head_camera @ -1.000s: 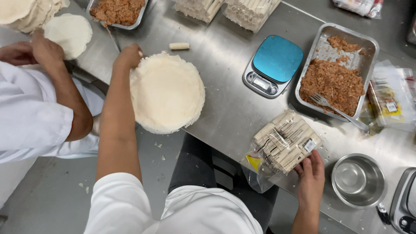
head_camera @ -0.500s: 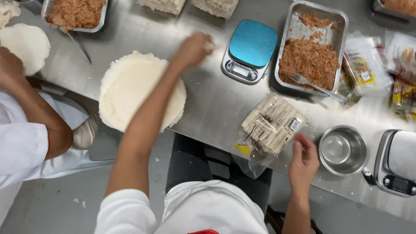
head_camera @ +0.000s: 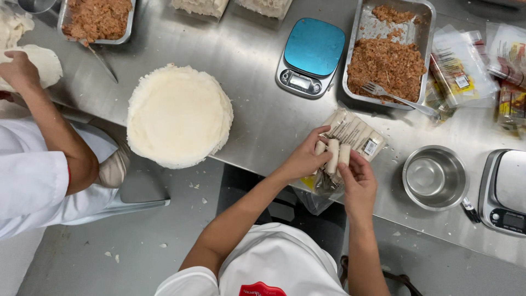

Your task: The person peels a thin wrapper from a stack, places meat filling onto it using a fork, and rolls the wrapper into a cylinder. They place the rolls into a plastic bag, weigh the bag on a digital scale, and write a date or code on the bag with a marker.

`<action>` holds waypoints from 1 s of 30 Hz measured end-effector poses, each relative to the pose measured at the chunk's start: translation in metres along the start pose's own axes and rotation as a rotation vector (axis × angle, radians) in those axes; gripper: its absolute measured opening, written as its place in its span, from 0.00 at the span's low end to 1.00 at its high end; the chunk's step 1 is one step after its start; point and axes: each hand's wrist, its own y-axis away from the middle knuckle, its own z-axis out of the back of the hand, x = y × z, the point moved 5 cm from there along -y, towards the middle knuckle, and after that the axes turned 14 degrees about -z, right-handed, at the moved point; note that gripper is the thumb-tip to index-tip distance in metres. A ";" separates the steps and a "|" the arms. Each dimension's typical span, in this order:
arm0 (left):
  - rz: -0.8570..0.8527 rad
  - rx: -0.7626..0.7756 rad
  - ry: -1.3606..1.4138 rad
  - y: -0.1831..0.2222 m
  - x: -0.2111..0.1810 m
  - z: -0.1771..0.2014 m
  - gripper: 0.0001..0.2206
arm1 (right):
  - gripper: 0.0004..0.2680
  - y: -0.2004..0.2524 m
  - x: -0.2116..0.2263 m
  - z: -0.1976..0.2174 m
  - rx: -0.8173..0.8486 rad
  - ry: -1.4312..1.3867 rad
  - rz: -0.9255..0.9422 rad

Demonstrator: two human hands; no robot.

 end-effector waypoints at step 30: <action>-0.225 0.054 -0.256 0.006 -0.024 -0.019 0.11 | 0.23 0.001 -0.006 0.007 -0.084 -0.097 0.145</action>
